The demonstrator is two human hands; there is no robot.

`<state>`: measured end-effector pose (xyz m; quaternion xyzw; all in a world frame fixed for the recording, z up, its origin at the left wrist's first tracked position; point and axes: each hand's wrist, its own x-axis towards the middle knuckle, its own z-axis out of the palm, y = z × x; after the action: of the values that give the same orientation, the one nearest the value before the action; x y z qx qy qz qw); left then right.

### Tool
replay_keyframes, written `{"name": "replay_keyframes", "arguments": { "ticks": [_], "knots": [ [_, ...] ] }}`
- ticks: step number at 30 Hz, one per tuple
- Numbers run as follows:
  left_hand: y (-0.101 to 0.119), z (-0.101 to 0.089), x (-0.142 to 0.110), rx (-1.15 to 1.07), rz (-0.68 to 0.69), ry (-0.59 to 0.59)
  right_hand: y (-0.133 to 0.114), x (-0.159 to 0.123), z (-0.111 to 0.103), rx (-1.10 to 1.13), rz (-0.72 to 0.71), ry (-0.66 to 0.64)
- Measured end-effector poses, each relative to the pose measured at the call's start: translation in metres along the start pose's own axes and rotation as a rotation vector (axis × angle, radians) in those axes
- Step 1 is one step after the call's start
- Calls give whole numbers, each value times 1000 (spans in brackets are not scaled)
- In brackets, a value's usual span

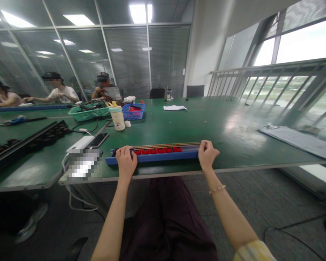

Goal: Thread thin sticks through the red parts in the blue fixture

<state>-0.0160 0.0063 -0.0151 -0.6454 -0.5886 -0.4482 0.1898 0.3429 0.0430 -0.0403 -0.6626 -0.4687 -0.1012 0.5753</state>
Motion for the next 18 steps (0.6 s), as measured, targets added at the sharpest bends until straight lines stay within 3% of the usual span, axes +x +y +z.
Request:
{"name": "replay_keyframes", "arguments": {
  "ticks": [5,10,18],
  "knots": [
    [-1,0,0,1,12,4,-1,-1,1,-26,-28,-52],
    [0,-1,0,-5,0,-3,-2,-1,1,-46,0,-3],
    [0,-1,0,-2,0,-5,1,1,0,-7,-73,-13]
  ]
}}
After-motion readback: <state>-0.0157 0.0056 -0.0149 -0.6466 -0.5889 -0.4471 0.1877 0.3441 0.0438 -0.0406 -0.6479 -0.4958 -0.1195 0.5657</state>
